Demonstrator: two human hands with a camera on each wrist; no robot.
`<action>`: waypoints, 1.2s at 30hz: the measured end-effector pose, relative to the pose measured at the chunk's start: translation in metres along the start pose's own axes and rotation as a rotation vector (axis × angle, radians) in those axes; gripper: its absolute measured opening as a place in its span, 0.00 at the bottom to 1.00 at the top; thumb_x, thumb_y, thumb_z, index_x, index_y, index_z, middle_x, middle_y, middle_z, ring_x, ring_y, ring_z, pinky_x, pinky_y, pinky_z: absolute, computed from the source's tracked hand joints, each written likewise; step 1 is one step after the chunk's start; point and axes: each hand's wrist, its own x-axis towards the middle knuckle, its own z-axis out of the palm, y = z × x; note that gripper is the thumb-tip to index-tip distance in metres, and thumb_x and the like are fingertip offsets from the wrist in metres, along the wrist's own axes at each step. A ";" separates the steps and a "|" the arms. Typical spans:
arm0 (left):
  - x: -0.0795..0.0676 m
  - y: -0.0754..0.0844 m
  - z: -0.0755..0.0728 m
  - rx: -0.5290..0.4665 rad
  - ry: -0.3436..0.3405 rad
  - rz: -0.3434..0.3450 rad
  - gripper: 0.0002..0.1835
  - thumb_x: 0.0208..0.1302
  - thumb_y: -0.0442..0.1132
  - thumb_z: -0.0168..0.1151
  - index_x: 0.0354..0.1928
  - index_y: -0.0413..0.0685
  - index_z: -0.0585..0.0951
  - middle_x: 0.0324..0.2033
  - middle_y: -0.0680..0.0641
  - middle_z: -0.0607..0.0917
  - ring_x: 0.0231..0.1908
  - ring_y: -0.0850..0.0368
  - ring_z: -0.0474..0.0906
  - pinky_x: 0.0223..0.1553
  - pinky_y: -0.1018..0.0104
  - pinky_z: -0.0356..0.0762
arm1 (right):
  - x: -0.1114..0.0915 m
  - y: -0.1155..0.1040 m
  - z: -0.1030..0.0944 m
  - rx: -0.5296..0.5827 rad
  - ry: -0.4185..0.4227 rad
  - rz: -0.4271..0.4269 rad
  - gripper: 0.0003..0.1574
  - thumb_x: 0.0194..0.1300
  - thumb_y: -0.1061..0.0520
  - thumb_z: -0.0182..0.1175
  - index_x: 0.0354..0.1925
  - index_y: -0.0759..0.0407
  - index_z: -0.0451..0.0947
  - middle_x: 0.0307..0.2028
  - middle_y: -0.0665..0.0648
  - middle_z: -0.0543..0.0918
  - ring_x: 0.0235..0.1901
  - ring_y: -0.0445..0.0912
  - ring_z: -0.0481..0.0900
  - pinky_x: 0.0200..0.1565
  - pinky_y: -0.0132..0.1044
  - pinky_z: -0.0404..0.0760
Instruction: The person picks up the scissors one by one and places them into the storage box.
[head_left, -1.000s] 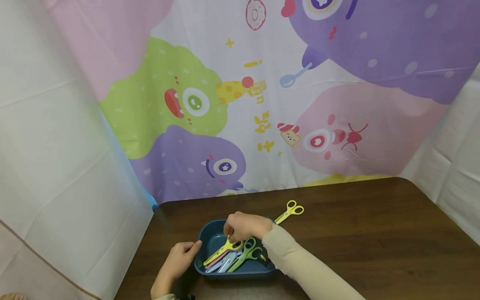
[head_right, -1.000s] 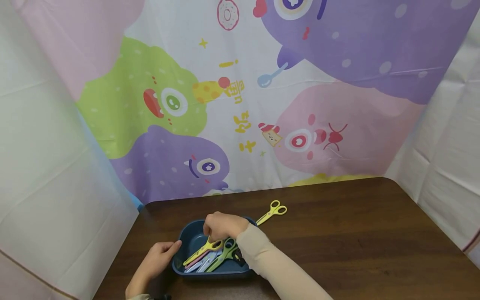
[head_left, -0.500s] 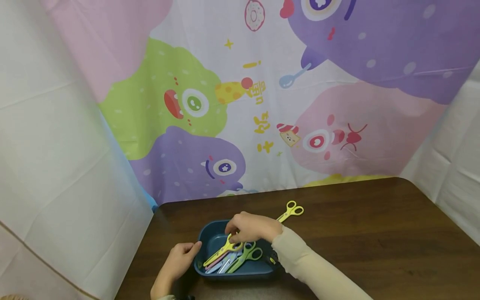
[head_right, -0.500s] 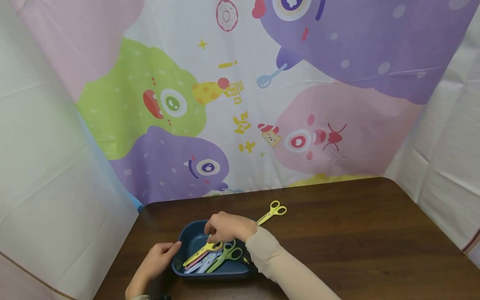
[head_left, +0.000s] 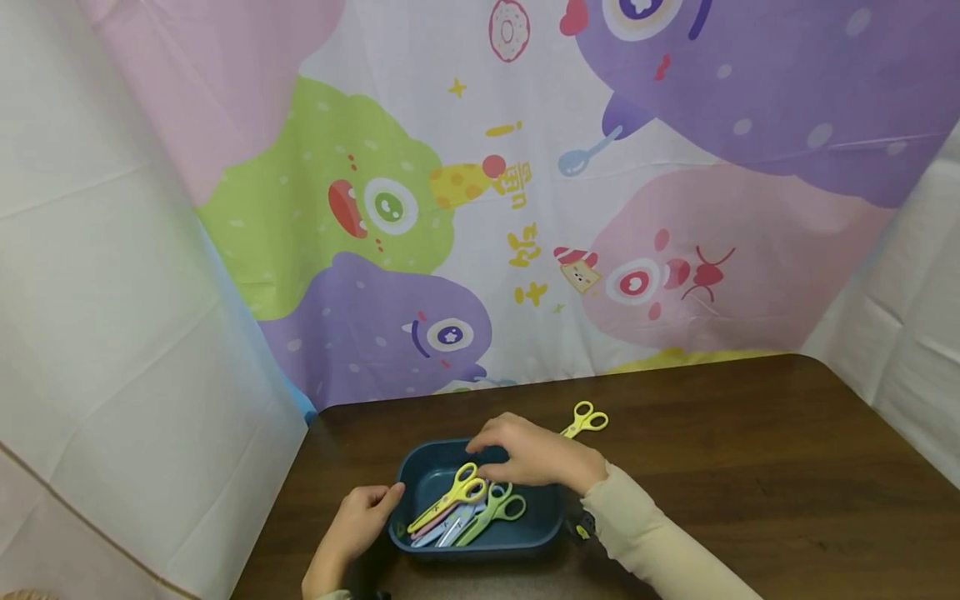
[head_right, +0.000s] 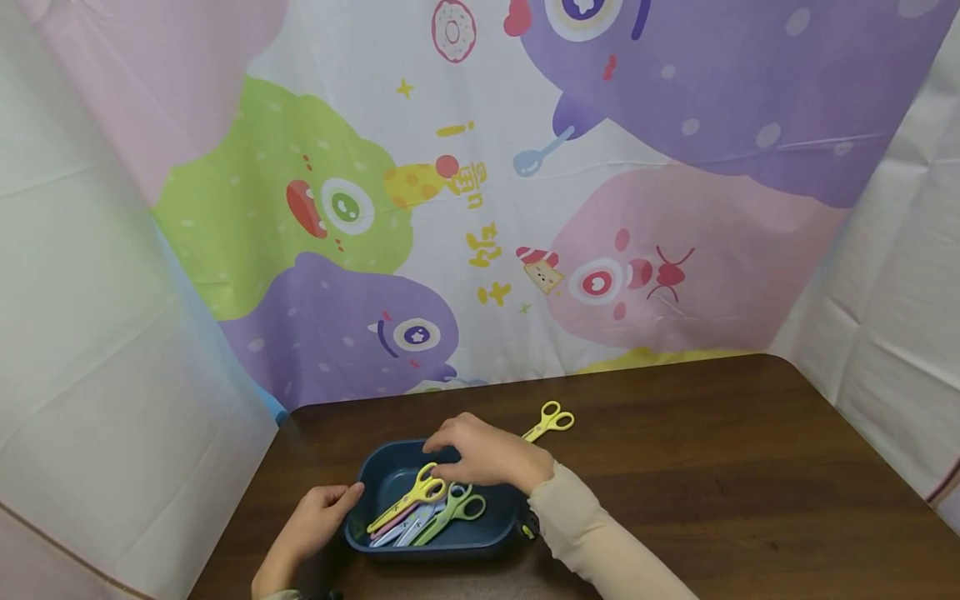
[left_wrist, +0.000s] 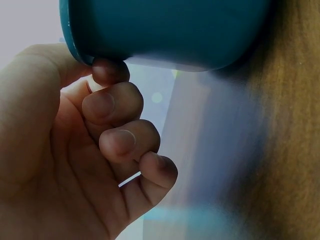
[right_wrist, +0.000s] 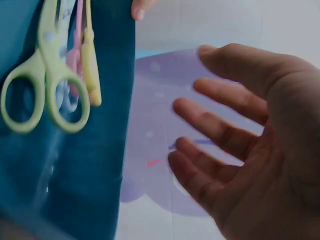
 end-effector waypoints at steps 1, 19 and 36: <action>0.000 0.000 0.000 -0.003 0.000 0.002 0.26 0.76 0.52 0.58 0.21 0.44 0.76 0.17 0.53 0.66 0.22 0.59 0.65 0.26 0.66 0.61 | -0.002 0.001 -0.001 -0.002 0.019 -0.003 0.22 0.71 0.51 0.66 0.60 0.55 0.83 0.55 0.53 0.85 0.59 0.48 0.77 0.64 0.45 0.75; 0.000 0.001 -0.001 -0.009 -0.002 -0.003 0.27 0.75 0.52 0.59 0.18 0.47 0.72 0.16 0.54 0.64 0.20 0.61 0.61 0.25 0.67 0.59 | -0.028 0.009 -0.007 0.010 0.220 -0.013 0.29 0.70 0.46 0.66 0.65 0.53 0.79 0.62 0.53 0.81 0.68 0.53 0.73 0.65 0.55 0.74; 0.001 -0.001 0.000 -0.002 -0.001 0.012 0.27 0.76 0.53 0.58 0.18 0.48 0.71 0.16 0.54 0.64 0.19 0.62 0.61 0.25 0.68 0.60 | -0.056 0.039 -0.015 -0.057 0.299 0.017 0.38 0.64 0.36 0.69 0.68 0.47 0.76 0.68 0.54 0.75 0.73 0.54 0.67 0.66 0.61 0.72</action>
